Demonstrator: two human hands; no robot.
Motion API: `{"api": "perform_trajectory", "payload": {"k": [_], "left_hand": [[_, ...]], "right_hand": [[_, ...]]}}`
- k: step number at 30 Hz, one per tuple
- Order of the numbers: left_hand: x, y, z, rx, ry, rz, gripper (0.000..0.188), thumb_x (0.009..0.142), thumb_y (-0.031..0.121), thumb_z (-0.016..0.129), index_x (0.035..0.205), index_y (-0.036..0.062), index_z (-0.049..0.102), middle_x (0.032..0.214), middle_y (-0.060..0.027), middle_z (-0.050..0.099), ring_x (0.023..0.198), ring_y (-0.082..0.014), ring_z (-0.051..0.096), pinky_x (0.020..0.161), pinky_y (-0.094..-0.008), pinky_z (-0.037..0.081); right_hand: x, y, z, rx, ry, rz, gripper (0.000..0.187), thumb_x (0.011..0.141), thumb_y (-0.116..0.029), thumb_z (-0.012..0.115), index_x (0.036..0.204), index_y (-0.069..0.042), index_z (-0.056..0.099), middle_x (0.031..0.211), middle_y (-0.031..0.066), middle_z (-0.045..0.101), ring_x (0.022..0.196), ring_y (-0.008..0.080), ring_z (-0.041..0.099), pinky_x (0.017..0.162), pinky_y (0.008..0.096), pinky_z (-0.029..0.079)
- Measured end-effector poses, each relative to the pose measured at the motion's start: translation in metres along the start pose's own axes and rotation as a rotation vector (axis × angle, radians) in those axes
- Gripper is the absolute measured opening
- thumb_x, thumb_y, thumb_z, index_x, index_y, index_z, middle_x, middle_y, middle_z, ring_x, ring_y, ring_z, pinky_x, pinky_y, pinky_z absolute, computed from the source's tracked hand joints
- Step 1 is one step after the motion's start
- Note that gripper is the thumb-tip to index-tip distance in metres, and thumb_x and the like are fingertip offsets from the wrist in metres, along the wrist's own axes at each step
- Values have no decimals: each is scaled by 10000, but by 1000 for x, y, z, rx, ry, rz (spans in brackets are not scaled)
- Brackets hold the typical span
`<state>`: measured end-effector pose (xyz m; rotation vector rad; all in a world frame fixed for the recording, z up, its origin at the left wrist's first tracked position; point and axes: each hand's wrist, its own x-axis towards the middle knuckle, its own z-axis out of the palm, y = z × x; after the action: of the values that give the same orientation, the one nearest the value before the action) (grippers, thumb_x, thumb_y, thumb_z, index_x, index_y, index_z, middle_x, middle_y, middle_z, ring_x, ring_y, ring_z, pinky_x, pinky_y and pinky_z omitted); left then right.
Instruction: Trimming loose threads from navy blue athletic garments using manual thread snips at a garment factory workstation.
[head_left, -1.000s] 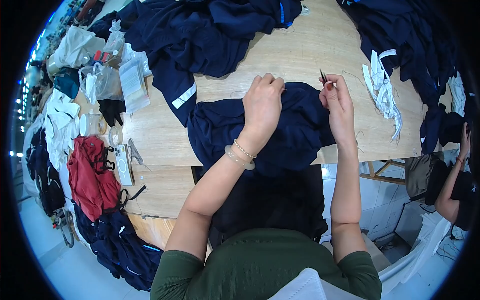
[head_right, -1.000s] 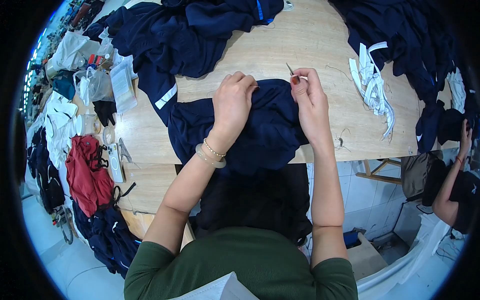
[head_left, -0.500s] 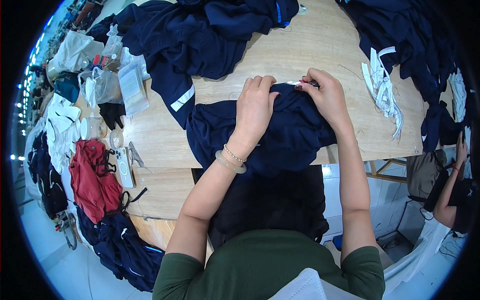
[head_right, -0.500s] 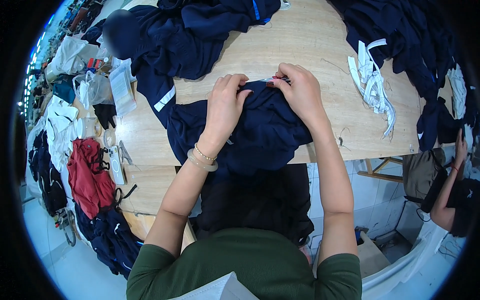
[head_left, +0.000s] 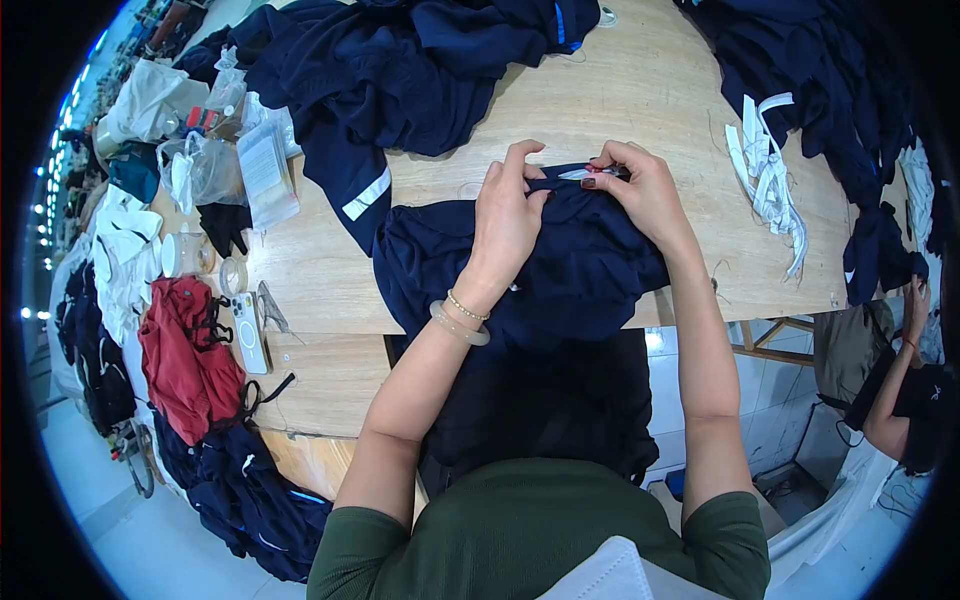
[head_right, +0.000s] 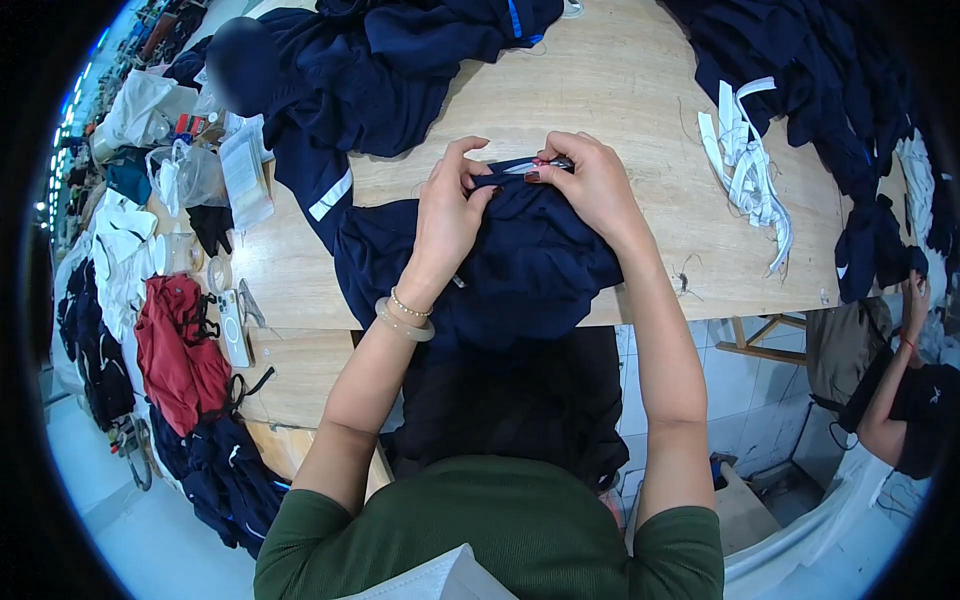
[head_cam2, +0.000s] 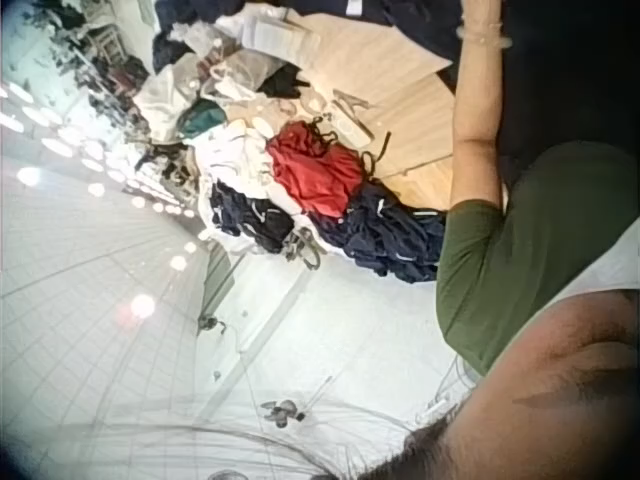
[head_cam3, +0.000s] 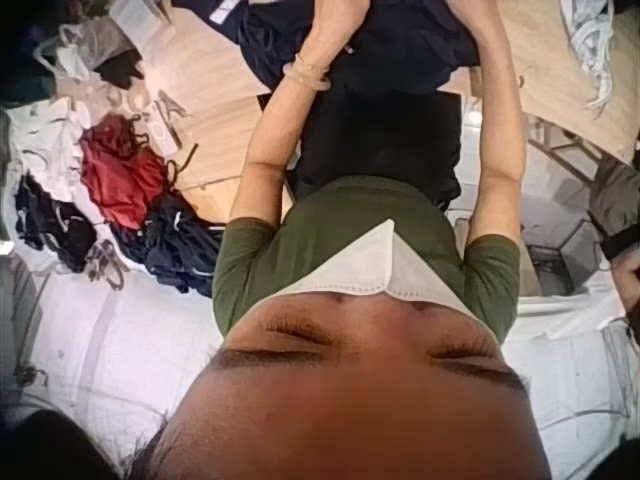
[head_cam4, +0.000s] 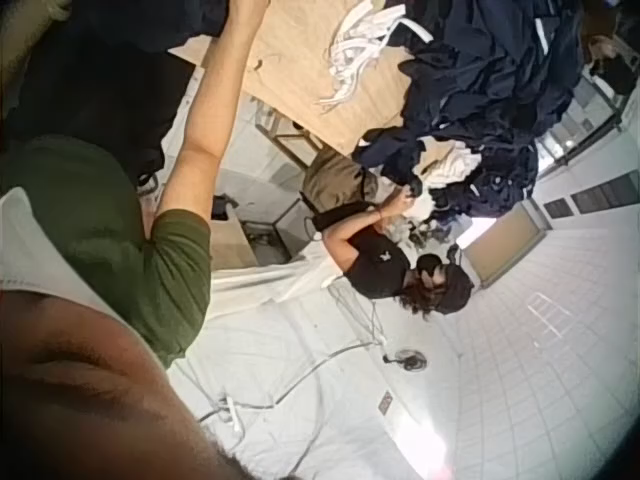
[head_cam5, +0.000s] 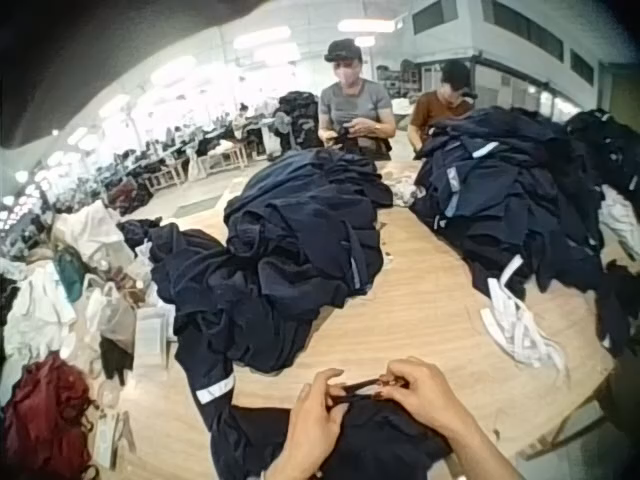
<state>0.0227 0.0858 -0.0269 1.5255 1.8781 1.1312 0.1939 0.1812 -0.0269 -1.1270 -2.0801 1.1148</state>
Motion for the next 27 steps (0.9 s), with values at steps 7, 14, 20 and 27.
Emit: {"api": "perform_trajectory", "payload": {"k": [7,14,20,27], "left_hand": [[2,-4,-3,-96,-23,-55,550,743,-105,710,1230,70,525,865,-71,604,786,-211,542,775,-341,490],[1,-5,-2,-116,-25,-62,554,747,-102,714,1236,73,522,870,-71,609,787,-203,552,787,-336,498],[1,-6,-2,-116,-22,-64,553,748,-101,714,1236,72,520,868,-71,613,787,-204,553,787,-336,497],[-1,-5,-1,-121,-16,-55,553,754,-97,712,1243,74,518,867,-76,611,784,-206,548,778,-342,495]], "right_hand": [[0,-7,0,-51,-7,-90,188,770,-118,767,857,-1,648,801,88,651,802,229,581,715,345,468],[-1,-9,0,-70,-15,-64,177,761,-102,762,843,-4,640,795,85,651,800,232,573,715,348,468],[-1,-11,3,-95,-14,-115,173,754,-85,755,848,-7,633,791,86,649,800,234,571,717,350,470],[-1,2,7,90,32,-7,131,812,-67,735,854,-10,626,817,60,652,793,144,590,722,285,475]]}}
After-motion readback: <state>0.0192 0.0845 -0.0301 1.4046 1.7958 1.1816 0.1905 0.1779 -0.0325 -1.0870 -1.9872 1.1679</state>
